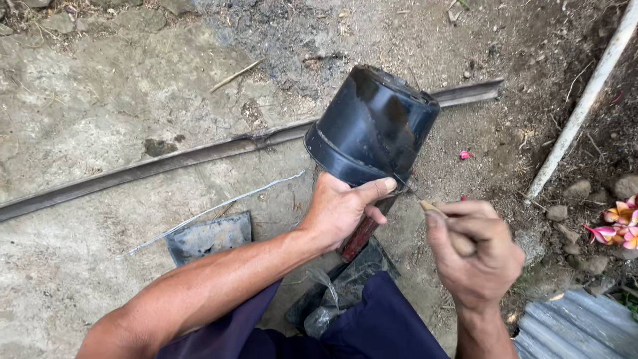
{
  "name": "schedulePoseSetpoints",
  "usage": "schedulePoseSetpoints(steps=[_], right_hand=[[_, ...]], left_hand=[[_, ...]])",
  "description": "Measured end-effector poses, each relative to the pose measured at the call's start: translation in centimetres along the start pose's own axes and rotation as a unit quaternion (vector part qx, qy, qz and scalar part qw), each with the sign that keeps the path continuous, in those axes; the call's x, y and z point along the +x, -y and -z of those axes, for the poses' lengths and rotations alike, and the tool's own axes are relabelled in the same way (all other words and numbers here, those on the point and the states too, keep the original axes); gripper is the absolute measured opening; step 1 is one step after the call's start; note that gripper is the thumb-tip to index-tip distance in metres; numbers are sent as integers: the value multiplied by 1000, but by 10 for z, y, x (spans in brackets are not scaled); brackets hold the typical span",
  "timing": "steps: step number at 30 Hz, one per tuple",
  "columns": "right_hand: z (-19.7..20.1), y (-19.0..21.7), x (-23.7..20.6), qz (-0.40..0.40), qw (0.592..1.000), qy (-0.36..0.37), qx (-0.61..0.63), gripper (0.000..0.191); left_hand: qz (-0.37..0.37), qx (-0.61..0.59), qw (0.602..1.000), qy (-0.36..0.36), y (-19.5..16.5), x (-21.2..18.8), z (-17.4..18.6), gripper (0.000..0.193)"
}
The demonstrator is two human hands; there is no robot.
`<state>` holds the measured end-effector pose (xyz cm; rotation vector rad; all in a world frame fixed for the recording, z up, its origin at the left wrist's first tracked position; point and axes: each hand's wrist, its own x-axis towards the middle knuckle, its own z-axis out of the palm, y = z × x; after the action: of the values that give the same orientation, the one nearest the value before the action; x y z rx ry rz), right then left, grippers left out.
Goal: The person uses a chisel and hammer to make holes in a black plastic pot, then threads a wire through the holes to create a hanging loop. The pot is then attached to a metal pole.
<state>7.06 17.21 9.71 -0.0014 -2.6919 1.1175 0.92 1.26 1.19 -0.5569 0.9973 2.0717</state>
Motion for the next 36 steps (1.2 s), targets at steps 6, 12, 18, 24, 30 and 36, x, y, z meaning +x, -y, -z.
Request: schedulePoseSetpoints(steps=[6,12,18,24,30,36], right_hand=[[33,14,25,21,860,308,-406,46],[22,8,37,62,756,480,-442,55],[31,-15,64,-345,807,470,-98,34],[27,-13,72,-519,709,465,111,44],[23,-5,61,185,805,397,-400,48],[21,1,62,145,755,459,-446,49]], left_hand=[[-6,20,1000,10,1,3,-4,26],[-9,43,999,11,6,3,-7,22],[13,83,996,13,2,0,-8,23],[40,112,993,11,0,-2,-5,23],[10,66,998,20,2,3,-5,22],[23,96,995,19,0,1,-6,21]])
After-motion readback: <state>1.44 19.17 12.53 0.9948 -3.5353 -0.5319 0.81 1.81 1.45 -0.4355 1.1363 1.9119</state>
